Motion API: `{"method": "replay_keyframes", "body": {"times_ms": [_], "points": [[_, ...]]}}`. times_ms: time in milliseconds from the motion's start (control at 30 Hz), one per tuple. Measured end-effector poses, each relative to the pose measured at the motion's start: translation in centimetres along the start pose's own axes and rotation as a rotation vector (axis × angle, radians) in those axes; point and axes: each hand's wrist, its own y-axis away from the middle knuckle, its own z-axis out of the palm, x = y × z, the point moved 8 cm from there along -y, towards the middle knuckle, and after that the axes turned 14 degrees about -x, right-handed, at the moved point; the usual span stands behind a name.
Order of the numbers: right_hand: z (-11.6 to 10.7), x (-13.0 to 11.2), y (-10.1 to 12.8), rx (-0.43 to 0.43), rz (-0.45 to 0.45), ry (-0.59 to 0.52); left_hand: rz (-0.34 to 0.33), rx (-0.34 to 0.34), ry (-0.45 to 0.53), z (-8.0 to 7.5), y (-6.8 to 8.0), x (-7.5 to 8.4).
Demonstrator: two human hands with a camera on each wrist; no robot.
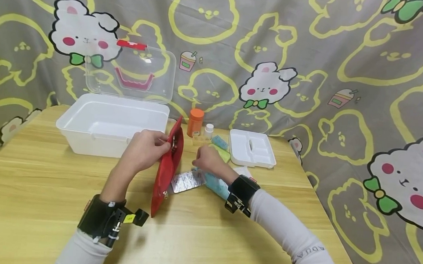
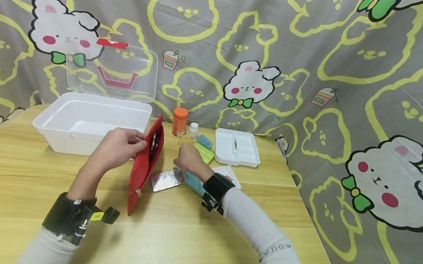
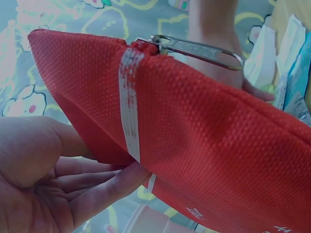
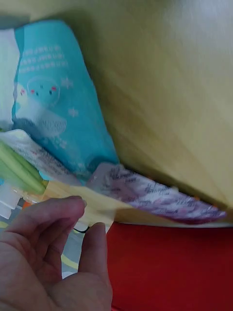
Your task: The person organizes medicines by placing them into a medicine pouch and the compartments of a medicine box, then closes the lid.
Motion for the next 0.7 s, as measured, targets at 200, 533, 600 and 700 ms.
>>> {"method": "replay_keyframes", "body": {"times_ms": [200, 533, 600, 700], "points": [[1.6, 1.0, 0.5, -0.074, 0.062, 0.071, -0.004, -0.001, 0.002, 0.0, 0.0, 0.0], [2.9, 1.7, 1.0, -0.146, 0.107, 0.055, -0.009, -0.007, 0.007, 0.1, 0.0, -0.1], [2.9, 1.8, 1.2, -0.156, 0.118, 0.05, -0.006, -0.008, 0.009, 0.2, -0.1, -0.1], [2.8, 1.9, 1.4, -0.166, 0.129, 0.039, -0.004, -0.006, 0.01, 0.2, -0.1, -0.1]]}}
